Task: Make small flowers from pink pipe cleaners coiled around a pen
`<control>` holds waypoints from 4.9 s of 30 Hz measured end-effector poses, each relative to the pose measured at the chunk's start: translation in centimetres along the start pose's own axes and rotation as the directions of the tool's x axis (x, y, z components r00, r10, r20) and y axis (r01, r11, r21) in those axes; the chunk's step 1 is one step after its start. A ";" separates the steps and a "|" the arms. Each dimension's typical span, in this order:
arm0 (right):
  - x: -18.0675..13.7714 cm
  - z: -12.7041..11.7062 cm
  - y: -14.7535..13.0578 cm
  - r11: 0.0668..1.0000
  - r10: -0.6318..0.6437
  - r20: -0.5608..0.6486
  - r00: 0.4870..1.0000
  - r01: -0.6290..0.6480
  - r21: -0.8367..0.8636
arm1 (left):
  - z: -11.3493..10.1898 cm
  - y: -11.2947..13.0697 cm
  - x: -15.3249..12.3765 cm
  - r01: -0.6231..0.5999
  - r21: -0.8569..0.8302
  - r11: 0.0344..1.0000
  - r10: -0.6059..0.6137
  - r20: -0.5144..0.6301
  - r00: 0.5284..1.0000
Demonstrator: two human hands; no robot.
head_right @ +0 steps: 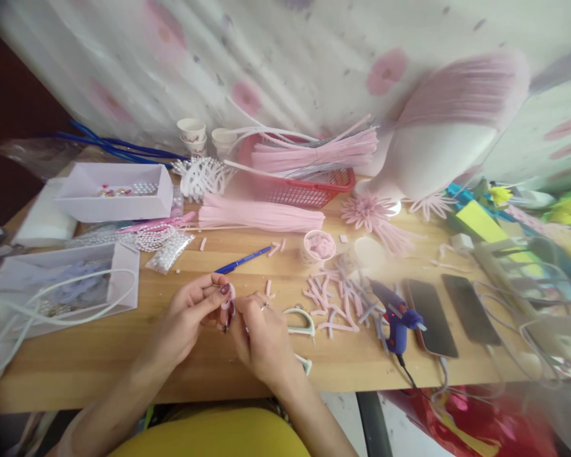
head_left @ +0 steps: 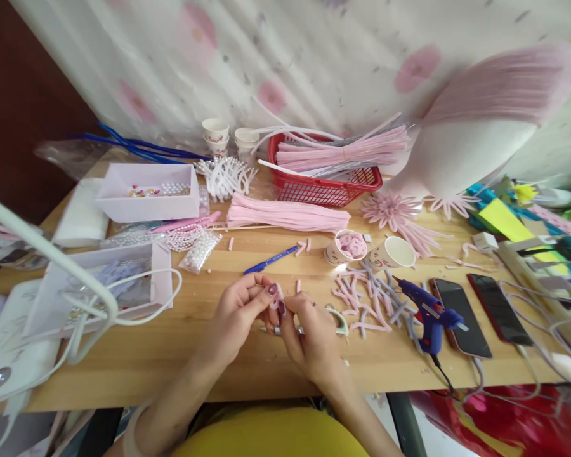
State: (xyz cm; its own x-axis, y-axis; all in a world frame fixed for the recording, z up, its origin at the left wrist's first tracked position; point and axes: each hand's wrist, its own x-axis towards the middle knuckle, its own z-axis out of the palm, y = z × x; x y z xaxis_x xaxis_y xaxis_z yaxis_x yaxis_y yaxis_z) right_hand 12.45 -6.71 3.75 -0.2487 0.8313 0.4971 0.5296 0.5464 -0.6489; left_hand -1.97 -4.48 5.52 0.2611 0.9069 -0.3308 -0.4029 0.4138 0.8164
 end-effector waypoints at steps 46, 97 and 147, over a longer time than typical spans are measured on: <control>2.6 -2.4 1.5 0.838 -0.182 0.329 0.926 0.321 -0.441 | -0.7 -0.1 -0.1 -0.348 0.794 0.499 0.390 0.153 0.908; 1.3 -3.9 1.3 0.907 0.131 0.401 0.907 -0.273 0.320 | -2.7 2.9 0.0 0.185 0.176 0.967 -0.237 0.347 0.907; 1.0 0.3 -1.2 0.768 0.475 0.045 0.879 -0.439 0.467 | -0.5 0.4 -0.2 -0.157 0.289 0.944 0.067 0.298 0.952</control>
State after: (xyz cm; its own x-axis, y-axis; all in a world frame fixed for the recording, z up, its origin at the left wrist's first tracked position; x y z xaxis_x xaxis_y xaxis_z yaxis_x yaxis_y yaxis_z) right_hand 11.28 -6.48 4.85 -0.0037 0.9947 0.1027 0.1374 0.1022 -0.9852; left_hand -2.61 -4.46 5.73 0.4828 0.8676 -0.1193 -0.1679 0.2253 0.9597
